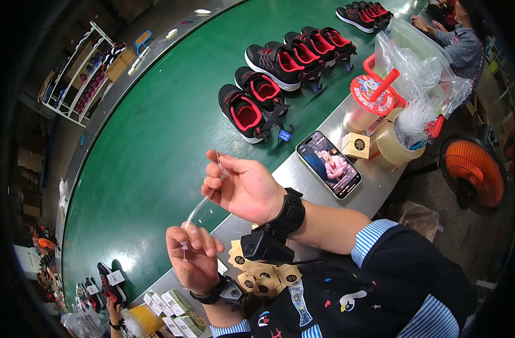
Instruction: Tagging and preparing shoes for packaging on a production line.
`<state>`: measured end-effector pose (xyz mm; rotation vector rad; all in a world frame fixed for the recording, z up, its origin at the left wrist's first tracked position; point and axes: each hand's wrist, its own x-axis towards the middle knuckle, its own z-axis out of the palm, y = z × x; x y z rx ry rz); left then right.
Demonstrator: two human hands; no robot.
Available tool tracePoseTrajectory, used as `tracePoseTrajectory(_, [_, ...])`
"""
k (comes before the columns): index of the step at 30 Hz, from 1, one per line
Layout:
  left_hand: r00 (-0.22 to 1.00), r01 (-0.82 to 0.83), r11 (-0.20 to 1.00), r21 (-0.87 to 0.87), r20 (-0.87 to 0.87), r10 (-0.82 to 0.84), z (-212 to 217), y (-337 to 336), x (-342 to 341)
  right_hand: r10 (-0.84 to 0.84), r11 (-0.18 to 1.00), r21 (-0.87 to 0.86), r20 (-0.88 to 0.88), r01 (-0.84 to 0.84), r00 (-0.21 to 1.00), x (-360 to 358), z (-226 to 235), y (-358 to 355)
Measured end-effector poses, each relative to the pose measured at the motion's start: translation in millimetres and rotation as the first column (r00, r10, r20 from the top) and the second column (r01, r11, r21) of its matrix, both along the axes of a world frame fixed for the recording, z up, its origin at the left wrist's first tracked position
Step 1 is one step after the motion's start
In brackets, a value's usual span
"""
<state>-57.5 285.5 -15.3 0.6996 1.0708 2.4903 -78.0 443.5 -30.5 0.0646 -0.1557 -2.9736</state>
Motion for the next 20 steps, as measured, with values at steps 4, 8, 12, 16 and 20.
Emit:
tracePoseTrajectory(4, [1.000,0.006,0.999,-0.043,-0.007,-0.006,0,-2,1,-0.006,1.000,0.006,0.033,0.006,0.999,-1,0,-1])
tracePoseTrajectory(8, [1.000,0.006,0.997,-0.073,-0.023,-0.007,-2,-3,1,0.033,0.999,-0.037,-0.098,-0.037,0.995,-1,-5,0])
tracePoseTrajectory(12, [0.999,-0.029,0.997,-0.075,0.018,0.030,-4,-3,2,0.023,0.999,0.043,-0.097,-0.019,0.995,-1,2,-1])
tracePoseTrajectory(16, [0.994,-0.080,0.993,-0.091,0.068,0.086,-7,-6,3,0.084,0.992,0.105,-0.152,-0.069,0.985,0,5,-1])
tracePoseTrajectory(20, [0.998,-0.056,0.993,-0.100,0.008,0.057,-9,-3,1,0.160,0.963,0.247,-0.207,-0.107,0.965,3,4,-5])
